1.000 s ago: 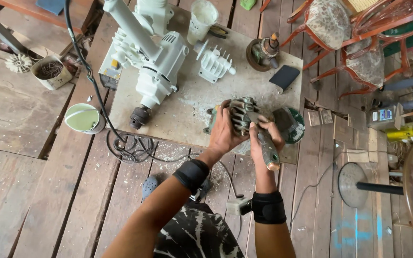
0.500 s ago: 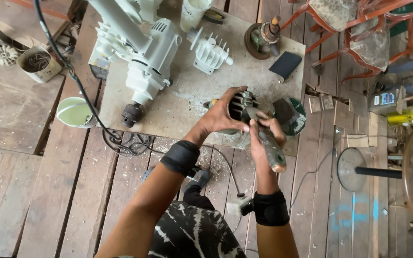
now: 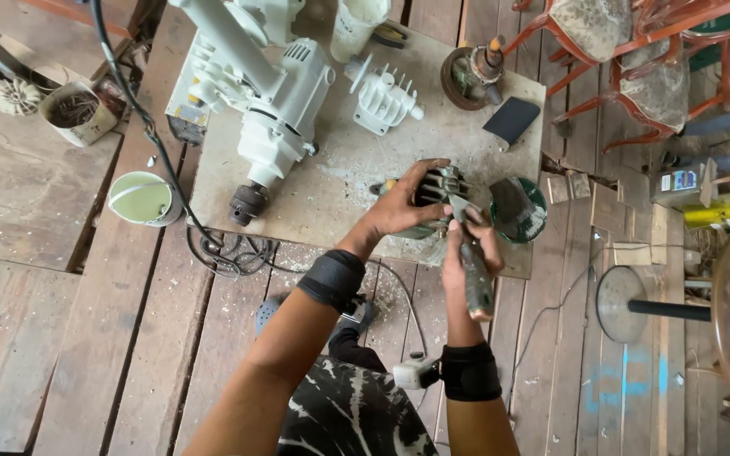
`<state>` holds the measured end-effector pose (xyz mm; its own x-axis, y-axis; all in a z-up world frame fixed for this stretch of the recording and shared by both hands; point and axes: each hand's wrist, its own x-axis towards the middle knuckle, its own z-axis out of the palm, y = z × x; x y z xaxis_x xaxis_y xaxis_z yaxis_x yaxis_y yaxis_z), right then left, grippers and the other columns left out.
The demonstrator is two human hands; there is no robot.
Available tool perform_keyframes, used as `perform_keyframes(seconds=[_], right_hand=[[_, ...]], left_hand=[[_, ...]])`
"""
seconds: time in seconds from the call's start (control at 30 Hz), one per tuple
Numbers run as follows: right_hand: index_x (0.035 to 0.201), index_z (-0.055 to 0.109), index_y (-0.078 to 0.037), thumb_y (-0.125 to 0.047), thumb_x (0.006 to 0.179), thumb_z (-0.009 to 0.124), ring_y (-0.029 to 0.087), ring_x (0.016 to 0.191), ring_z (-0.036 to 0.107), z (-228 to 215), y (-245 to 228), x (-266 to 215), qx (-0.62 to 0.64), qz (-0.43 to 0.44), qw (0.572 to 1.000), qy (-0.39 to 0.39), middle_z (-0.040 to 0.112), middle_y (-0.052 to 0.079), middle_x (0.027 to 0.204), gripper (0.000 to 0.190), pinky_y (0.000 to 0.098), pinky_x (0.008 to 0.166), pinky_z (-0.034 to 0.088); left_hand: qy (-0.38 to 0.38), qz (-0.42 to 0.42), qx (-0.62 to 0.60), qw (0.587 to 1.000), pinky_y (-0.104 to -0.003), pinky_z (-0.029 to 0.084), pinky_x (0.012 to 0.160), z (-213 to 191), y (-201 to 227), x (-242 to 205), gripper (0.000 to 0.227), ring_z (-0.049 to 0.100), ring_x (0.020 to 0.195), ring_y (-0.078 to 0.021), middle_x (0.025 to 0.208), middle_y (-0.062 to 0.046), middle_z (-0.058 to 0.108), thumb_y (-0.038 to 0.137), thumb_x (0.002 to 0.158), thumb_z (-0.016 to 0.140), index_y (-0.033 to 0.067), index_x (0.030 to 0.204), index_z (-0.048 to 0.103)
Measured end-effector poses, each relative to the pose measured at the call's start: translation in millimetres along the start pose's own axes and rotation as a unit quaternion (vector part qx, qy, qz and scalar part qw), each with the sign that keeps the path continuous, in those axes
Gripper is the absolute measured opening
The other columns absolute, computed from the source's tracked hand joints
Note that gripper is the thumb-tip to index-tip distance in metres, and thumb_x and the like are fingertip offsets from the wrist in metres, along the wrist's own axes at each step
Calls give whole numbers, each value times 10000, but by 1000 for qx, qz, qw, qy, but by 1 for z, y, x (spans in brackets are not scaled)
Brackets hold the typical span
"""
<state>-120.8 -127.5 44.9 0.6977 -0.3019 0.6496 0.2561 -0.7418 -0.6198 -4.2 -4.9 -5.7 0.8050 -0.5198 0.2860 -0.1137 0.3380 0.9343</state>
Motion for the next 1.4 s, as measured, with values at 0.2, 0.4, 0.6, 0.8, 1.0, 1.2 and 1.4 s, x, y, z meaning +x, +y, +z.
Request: perform_keyframes(seconds=[0.2, 0.4, 0.6, 0.8, 1.0, 1.2, 1.4], right_hand=[[920, 595, 12, -59, 960, 719, 270, 1093, 731, -12, -16, 23, 7, 74, 995, -69, 727, 209, 1189, 148, 376, 935, 592], [933, 571, 24, -29, 984, 708, 293, 1126, 708, -15, -18, 30, -35, -1, 995, -96, 735, 222, 1176, 156, 454, 1163, 482], [919, 615, -24, -48, 921, 760, 323, 1160, 718, -5, 20, 15, -72, -161, 981, -74, 718, 235, 1192, 147, 555, 1249, 389], [909, 611, -41, -112, 913, 765, 309, 1126, 736, -11, 9, 14, 1, 48, 998, -34, 720, 218, 1210, 170, 500, 1000, 601], [944, 608, 15, -57, 953, 751, 291, 1124, 729, -34, -10, 51, -29, 41, 984, -169, 754, 201, 1167, 160, 412, 1019, 551], [936, 609, 23, -13, 946, 755, 282, 1119, 721, -40, -9, 65, -22, -10, 977, -213, 749, 205, 1141, 151, 400, 1067, 519], [923, 608, 24, -10, 905, 763, 239, 1029, 738, -38, -27, 85, -24, 50, 966, -252, 755, 183, 1109, 159, 343, 902, 572]], left_hand=[[14, -29, -19, 999, -425, 482, 1127, 7, 3, 2, 890, 572, 1298, -320, 1412, -167, 518, 397, 786, 844, 103, 1520, 434], [26, -7, 9, 1000, -423, 464, 1130, 10, 1, 3, 887, 563, 1303, -323, 1395, -172, 529, 403, 793, 846, 74, 1507, 434], [23, -19, 13, 999, -441, 438, 1163, 9, -1, 9, 909, 534, 1336, -337, 1420, -180, 504, 426, 777, 853, 78, 1502, 429], [39, -23, 6, 999, -434, 453, 1169, 13, 0, 6, 889, 555, 1333, -337, 1418, -179, 518, 435, 787, 836, 79, 1495, 432], [58, 4, 22, 998, -426, 458, 1147, 15, -7, 5, 844, 561, 1326, -334, 1391, -178, 546, 418, 807, 845, 69, 1476, 469], [78, -20, 20, 997, -399, 475, 1097, 19, 4, 3, 826, 573, 1270, -298, 1370, -157, 545, 412, 785, 855, 73, 1448, 496], [92, -16, 4, 996, -382, 502, 1067, 18, 11, 1, 770, 597, 1246, -273, 1332, -134, 561, 374, 806, 861, 71, 1424, 516]])
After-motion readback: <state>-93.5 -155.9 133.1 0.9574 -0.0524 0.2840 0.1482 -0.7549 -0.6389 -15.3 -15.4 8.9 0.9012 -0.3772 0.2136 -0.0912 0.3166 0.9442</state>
